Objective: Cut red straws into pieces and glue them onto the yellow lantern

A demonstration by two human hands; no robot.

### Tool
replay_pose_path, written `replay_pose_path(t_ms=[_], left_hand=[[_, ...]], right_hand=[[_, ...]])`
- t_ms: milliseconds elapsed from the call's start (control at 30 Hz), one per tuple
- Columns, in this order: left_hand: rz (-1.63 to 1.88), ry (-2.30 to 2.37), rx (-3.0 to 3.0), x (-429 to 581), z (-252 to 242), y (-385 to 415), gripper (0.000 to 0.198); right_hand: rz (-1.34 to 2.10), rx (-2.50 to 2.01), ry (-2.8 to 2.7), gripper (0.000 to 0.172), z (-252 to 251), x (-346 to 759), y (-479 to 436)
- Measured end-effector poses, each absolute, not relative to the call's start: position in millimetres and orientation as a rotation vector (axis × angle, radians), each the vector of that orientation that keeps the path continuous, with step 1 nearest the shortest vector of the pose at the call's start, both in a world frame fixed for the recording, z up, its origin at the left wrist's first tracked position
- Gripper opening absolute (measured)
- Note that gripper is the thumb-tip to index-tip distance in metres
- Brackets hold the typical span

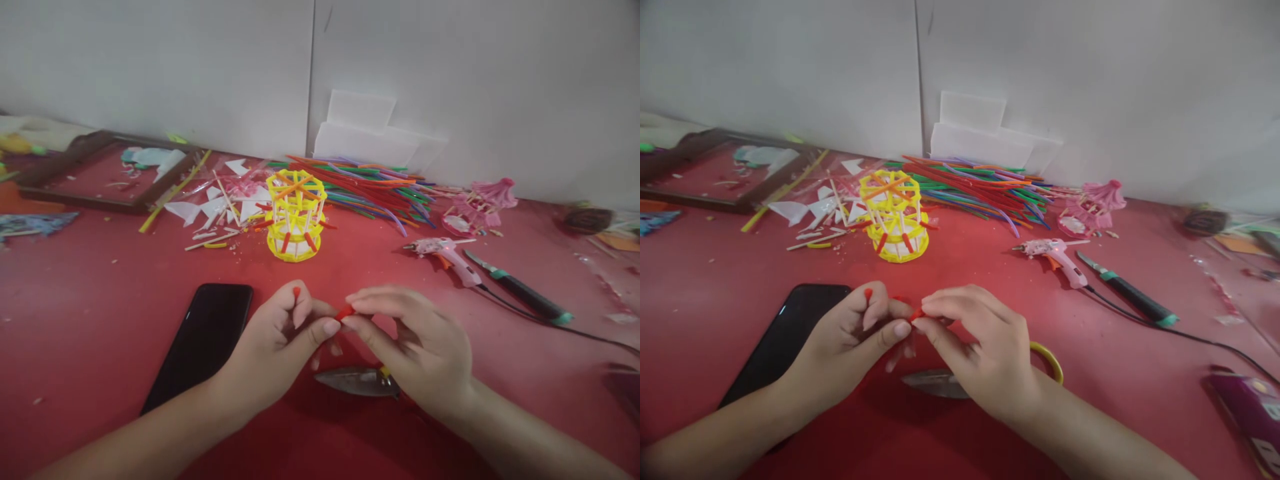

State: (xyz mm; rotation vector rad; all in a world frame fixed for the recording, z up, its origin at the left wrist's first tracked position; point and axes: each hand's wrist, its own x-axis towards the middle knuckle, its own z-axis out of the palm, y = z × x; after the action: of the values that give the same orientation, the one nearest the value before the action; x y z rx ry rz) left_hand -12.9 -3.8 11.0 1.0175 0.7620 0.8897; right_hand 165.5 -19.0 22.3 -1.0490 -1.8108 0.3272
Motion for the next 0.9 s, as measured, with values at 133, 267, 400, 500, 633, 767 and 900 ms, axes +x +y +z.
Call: replay_pose_path(t_ms=[133,267,400,500,633,767,900], left_hand=[[0.895,0.715,0.961,-12.0,12.2,-3.6,0.038],[0.872,0.708,0.915,-11.9,14.4,-3.4,0.04],[0.844,0.721,0.869,-11.6,15.3,-3.8,0.042],[0.848,0.708,0.854,-10.7,15.3,-3.6,0.043],[0.882,0.685,0.876,-10.6,14.5,-3.6,0.04],[1.063,0.738,1.054,-13.1,12.6,-7.3,0.038],[1.215,0.784,1.333,-16.2,11.6,-12.0,0.037]], right_hand=[[0.248,-1.031,-1.86,0.006,25.5,165.9,-19.9],[0.248,-1.017,-1.888,0.008,25.9,166.5,-19.7],[0.282,-0.973,-1.89,0.012,25.4,167.3,-18.6],[0.321,-0.952,-1.875,0.012,25.2,167.6,-18.0],[0.414,-0.943,-1.83,0.014,23.8,166.2,-19.4],[0.662,-0.961,-1.667,0.025,22.6,164.1,-23.1],[0.694,-0.927,-1.681,0.022,25.4,164.4,-25.3]])
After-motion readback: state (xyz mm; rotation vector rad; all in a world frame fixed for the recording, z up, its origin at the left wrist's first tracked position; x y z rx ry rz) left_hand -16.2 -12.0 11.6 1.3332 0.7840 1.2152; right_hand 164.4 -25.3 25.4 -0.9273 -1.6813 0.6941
